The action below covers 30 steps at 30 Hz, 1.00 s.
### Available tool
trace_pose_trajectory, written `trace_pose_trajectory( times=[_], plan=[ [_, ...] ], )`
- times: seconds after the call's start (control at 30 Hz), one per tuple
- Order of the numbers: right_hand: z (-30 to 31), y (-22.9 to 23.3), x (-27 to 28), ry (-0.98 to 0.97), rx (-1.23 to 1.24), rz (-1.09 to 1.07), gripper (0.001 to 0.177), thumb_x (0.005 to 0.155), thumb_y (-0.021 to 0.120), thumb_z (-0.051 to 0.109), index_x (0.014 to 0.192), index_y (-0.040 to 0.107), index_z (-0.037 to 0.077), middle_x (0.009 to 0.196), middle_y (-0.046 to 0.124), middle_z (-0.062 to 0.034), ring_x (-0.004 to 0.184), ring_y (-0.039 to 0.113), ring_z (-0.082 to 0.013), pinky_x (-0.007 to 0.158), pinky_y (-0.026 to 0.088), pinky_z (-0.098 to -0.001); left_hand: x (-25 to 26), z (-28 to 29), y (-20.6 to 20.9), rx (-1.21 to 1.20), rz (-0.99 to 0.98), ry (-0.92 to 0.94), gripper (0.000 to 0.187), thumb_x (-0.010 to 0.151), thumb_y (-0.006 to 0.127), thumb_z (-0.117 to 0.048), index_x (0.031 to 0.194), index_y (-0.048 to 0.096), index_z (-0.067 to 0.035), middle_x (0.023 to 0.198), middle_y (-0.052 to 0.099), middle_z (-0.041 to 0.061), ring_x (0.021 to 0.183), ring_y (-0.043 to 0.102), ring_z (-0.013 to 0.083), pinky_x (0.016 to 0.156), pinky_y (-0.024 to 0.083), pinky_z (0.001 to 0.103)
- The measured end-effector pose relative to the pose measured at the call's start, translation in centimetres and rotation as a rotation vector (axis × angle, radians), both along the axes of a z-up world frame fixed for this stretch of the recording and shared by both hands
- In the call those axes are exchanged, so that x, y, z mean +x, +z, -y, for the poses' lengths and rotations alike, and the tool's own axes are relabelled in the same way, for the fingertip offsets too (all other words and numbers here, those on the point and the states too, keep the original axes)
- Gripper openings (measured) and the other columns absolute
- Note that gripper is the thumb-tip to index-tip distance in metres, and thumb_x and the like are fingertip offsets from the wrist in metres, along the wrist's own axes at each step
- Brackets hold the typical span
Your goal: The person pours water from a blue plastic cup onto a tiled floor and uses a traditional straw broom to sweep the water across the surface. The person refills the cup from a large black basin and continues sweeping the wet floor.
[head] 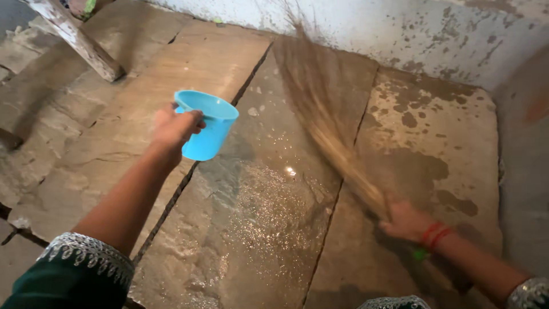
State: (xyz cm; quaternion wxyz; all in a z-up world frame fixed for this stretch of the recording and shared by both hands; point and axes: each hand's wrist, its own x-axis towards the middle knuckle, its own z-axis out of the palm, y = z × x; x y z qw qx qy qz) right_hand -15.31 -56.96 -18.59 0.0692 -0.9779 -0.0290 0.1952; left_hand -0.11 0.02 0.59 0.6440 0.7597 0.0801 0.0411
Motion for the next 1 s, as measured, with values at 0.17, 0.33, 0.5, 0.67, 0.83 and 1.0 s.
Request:
trace_pose_trajectory(
  times=[0.17,0.33,0.5,0.67,0.83,1.0],
  plan=[
    [-5.3,1.0,-5.0,0.317,0.249,0.406,0.087,0.074,0.076,0.039,0.136,0.034,-0.006,0.112,0.064,-0.0388,0.102,0.065,-0.0515,0.090,0.053,-0.0527,0.5,-0.4,0.5,0.061,0.007,0.099,0.046,0.082,0.069,-0.009,0.123,0.053,0.008,0.078,0.071,0.012,0.066,0.065,0.0165,0.058,0.051,0.031],
    [-11.1,6.2,-8.3,-0.119,0.184,-0.204,0.094,0.083,0.064,0.042,0.159,0.022,0.006,0.103,0.072,-0.0277,0.102,0.070,-0.0409,0.094,0.055,-0.0447,0.4,-1.1,0.7,0.047,0.026,0.105,0.040,0.081,0.068,-0.009,0.116,0.056,0.006,0.078,0.071,0.012,0.067,0.065,0.0163,0.060,0.051,0.031],
    [-8.3,9.0,-7.1,-0.071,0.273,0.171,0.103,0.075,0.076,0.044,0.151,0.026,-0.002,0.101,0.069,-0.0299,0.090,0.073,-0.0401,0.078,0.059,-0.0461,0.1,-1.4,1.4,0.143,-0.026,0.179,0.035,0.081,0.069,-0.011,0.110,0.058,0.008,0.077,0.072,0.011,0.067,0.066,0.0174,0.060,0.050,0.033],
    [-4.9,14.7,-5.2,-0.176,-0.120,0.183,0.100,0.079,0.071,0.049,0.159,0.022,0.014,0.084,0.073,-0.0224,0.077,0.074,-0.0375,0.072,0.060,-0.0493,0.1,-1.7,1.2,0.099,0.003,0.160,0.035,0.079,0.068,-0.009,0.110,0.059,0.005,0.076,0.072,0.011,0.067,0.066,0.0164,0.059,0.051,0.031],
    [-1.8,16.9,0.6,-0.170,-0.316,0.347,0.090,0.083,0.071,0.048,0.156,0.031,0.015,0.092,0.074,-0.0244,0.084,0.073,-0.0437,0.076,0.058,-0.0542,0.5,-1.2,1.0,0.083,-0.029,0.170,0.038,0.079,0.067,-0.007,0.113,0.057,0.007,0.076,0.071,0.012,0.066,0.066,0.0164,0.058,0.051,0.031],
    [1.8,15.0,5.9,-0.143,-0.273,0.434,0.082,0.080,0.073,0.044,0.148,0.039,0.013,0.099,0.074,-0.0255,0.093,0.072,-0.0472,0.081,0.056,-0.0559,0.3,-1.0,1.0,0.088,-0.006,0.144,0.033,0.080,0.067,-0.007,0.109,0.062,0.008,0.077,0.071,0.011,0.066,0.066,0.0159,0.059,0.051,0.030]
  ],
)
